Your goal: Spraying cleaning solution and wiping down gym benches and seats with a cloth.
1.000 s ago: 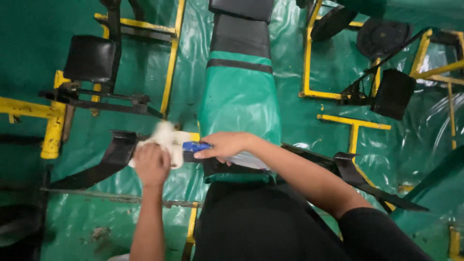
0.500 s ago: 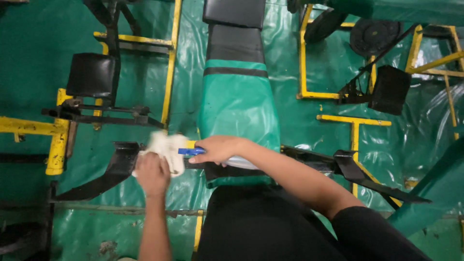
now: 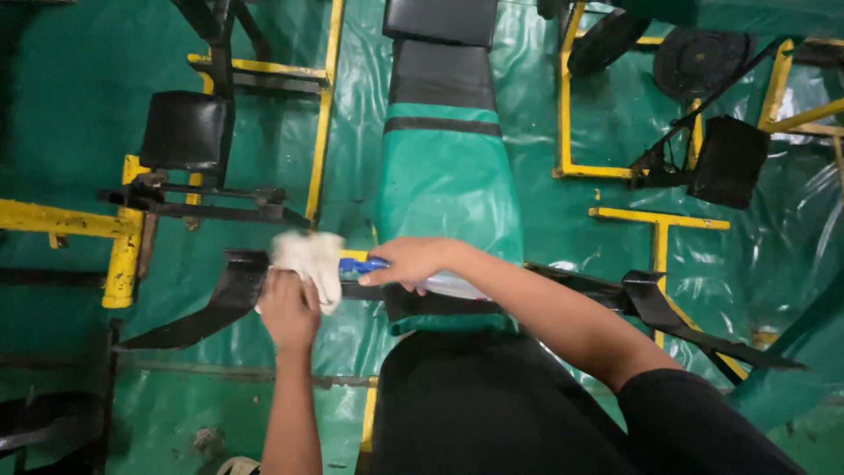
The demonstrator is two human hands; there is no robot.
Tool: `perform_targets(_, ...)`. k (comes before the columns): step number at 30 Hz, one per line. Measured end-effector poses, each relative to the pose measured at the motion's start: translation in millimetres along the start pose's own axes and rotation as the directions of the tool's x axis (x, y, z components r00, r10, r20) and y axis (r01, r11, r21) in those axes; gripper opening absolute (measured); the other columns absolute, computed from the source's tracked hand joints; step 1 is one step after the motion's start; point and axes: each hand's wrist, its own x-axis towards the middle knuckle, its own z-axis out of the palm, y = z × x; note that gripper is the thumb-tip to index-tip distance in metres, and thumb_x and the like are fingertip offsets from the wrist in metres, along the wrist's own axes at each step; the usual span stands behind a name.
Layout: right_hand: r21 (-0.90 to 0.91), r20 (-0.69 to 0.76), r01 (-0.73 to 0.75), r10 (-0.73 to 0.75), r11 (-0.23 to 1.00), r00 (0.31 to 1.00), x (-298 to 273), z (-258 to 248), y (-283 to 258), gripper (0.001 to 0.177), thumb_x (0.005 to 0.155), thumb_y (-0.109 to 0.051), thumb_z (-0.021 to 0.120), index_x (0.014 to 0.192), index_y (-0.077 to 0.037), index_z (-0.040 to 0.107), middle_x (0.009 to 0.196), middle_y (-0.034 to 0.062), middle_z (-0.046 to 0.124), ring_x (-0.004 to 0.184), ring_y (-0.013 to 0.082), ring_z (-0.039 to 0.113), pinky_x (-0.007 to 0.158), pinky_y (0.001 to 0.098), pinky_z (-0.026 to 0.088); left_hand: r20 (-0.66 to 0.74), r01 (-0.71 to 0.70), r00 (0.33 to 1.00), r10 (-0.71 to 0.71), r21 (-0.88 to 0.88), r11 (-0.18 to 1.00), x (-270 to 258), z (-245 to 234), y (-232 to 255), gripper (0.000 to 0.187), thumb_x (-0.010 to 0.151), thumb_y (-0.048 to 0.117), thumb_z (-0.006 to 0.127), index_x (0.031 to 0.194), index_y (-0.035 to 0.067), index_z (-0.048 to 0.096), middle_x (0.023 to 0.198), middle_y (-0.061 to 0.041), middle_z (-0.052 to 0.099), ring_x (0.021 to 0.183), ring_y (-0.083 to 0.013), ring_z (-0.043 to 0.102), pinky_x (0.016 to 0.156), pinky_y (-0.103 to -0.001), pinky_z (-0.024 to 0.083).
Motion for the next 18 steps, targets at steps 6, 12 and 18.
perform_targets(6, 0.005, -0.023, -0.012, 0.012, 1.000, 1.000, 2, 2, 1, 0.064, 0.092, -0.060, 0.056, 0.125, -0.005, 0.060, 0.067, 0.0109, 0.067, 0.049, 0.0225, 0.069, 0.050, 0.0376, 0.057, -0.572, -0.242, 0.807, 0.145, -0.096, 0.965, -26, 54, 55, 0.026, 0.098, 0.011, 0.059, 0.120, -0.004, 0.059, 0.130, -0.028, 0.059, 0.132, -0.0483, 0.050, 0.116, -0.064, 0.032)
perform_targets(12, 0.047, -0.015, -0.046, 0.047, 0.998, 0.999, -4, 0, -7, 0.064, 0.091, -0.060, 0.057, 0.127, -0.007, 0.059, 0.065, 0.0114, 0.066, 0.049, 0.0228, 0.069, 0.051, 0.0381, 0.057, -0.299, -0.313, 0.909, 0.290, -0.033, 0.949, -27, 30, 56, 0.032, 0.088, 0.012, 0.067, 0.115, -0.003, 0.061, 0.119, -0.025, 0.063, 0.122, -0.0502, 0.055, 0.114, -0.061, 0.036)
perform_targets(18, -0.005, -0.052, -0.029, 0.029, 1.000, 0.998, 2, 5, 2, 0.068, 0.090, -0.063, 0.057, 0.125, -0.004, 0.062, 0.065, 0.0112, 0.067, 0.050, 0.0228, 0.070, 0.052, 0.0376, 0.057, -0.330, -0.100, 0.938, 0.104, 0.028, 0.995, 8, -6, 39, 0.019, 0.095, 0.013, 0.071, 0.086, 0.006, 0.056, 0.092, -0.017, 0.060, 0.099, -0.0409, 0.060, 0.116, -0.054, 0.044)
